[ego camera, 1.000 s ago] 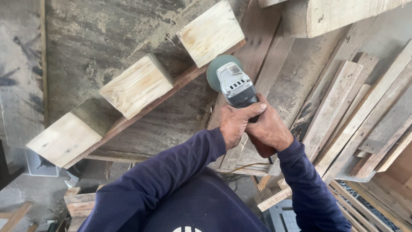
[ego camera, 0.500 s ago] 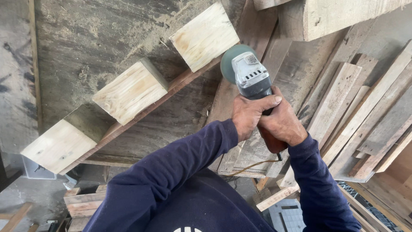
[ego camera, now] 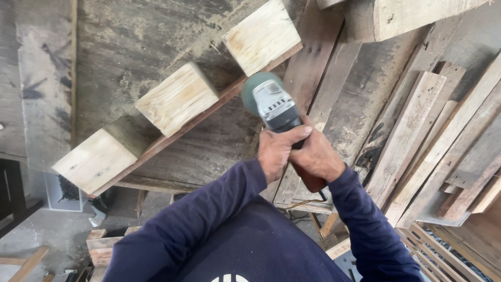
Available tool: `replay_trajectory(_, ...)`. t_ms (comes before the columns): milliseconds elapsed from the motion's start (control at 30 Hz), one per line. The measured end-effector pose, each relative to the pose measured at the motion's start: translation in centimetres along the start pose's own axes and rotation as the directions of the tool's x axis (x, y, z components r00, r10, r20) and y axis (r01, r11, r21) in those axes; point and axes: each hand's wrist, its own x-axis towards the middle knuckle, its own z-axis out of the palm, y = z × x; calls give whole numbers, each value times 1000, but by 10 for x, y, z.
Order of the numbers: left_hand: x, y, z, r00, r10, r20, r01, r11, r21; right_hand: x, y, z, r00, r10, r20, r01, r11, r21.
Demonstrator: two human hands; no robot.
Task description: The person uses an angle grinder with a sanding disc to smooth the surfaces of several small wooden blocks arranged on a workbench. They move the tool across each block, then reposition the blocks and continue sanding different areas.
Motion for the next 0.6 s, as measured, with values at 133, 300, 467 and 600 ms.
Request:
replay_trajectory(133, -11, 5, -11, 999, 30, -27, -30, 1000, -9, -4, -1, 17, 994, -110, 0, 110, 993, 32)
replay_trajectory(300, 2, -2, -1, 998, 3, 55, -3, 1000, -4, -3, 9, 3, 998, -26, -62, 24, 999, -21)
replay_trajectory(467, 28, 1, 34, 992, -5, 128, -2, 998, 58, 7, 18, -25, 989, -94, -112, 100, 994, 46)
replay_trajectory(600, 45, 11, 53, 989, -5, 146, -17, 988, 151, 17, 24, -41, 982, -100, -163, 121, 985, 125)
